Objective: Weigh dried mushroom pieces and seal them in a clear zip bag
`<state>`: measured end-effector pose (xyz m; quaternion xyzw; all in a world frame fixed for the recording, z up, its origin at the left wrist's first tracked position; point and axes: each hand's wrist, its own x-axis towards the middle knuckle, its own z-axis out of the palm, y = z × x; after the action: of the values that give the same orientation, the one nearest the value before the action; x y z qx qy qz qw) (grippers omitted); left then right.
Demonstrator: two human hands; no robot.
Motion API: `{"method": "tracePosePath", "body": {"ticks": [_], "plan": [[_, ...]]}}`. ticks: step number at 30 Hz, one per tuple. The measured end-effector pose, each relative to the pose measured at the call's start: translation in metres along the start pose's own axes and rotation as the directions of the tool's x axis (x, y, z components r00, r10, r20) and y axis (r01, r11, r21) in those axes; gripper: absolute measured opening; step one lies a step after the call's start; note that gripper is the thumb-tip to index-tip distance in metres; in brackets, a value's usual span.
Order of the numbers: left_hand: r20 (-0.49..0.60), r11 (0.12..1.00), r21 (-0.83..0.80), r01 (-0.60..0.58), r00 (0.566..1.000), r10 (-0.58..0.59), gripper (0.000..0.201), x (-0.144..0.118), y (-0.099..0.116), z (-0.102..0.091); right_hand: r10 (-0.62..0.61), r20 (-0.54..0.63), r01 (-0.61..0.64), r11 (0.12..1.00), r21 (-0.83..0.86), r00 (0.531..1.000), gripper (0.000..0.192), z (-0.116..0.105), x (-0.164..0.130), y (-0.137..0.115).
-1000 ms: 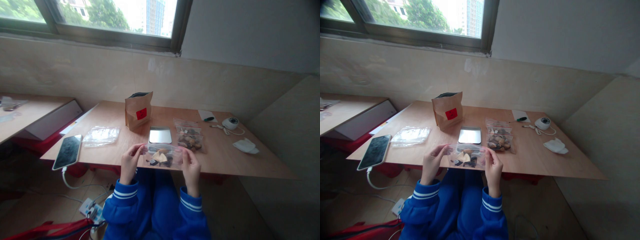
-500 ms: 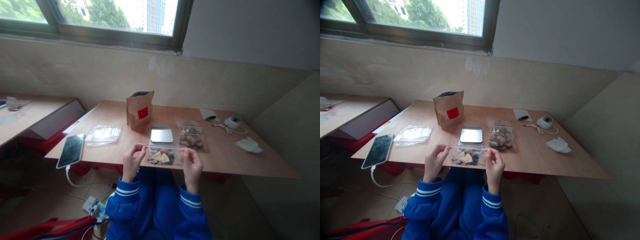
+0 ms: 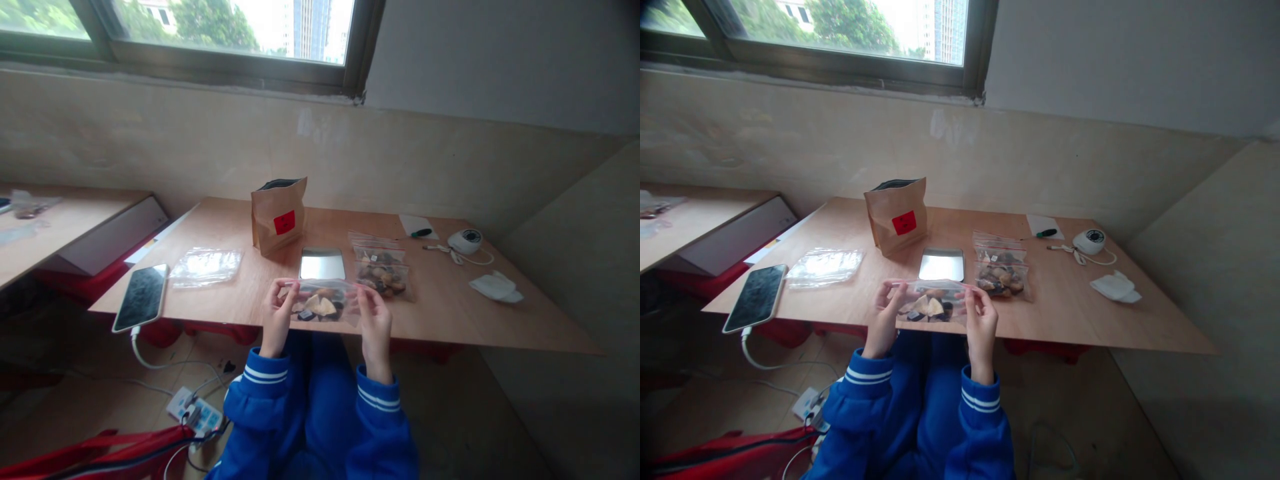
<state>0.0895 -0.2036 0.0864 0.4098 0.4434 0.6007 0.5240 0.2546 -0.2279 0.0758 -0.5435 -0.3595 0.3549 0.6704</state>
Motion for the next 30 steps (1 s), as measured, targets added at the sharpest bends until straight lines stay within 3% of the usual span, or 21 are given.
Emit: {"method": "tracePosePath", "body": {"ticks": [15,23,27,30], "plan": [[-0.033,0.993,0.114,-0.039,0.999,0.043,0.032,0.002,0.006,-0.009,-0.166,-0.032,0.157,0.970,-0.183,0.986,0.032,-0.004,0.000,-0.003],[-0.017,0.994,0.062,-0.084,0.996,0.086,0.027,0.002,0.001,-0.005,-0.135,-0.058,0.135,0.991,0.001,0.989,0.029,0.005,-0.004,-0.005],[0.071,0.999,-0.001,-0.047,0.996,0.047,0.028,0.005,-0.005,-0.004,-0.018,-0.016,0.020,0.988,0.150,1.000,0.031,0.010,-0.002,-0.001],[0.075,0.999,0.010,-0.041,0.996,0.040,0.028,0.006,-0.008,-0.004,0.047,0.049,-0.054,0.987,0.150,0.998,0.036,0.010,-0.002,0.003]]}}
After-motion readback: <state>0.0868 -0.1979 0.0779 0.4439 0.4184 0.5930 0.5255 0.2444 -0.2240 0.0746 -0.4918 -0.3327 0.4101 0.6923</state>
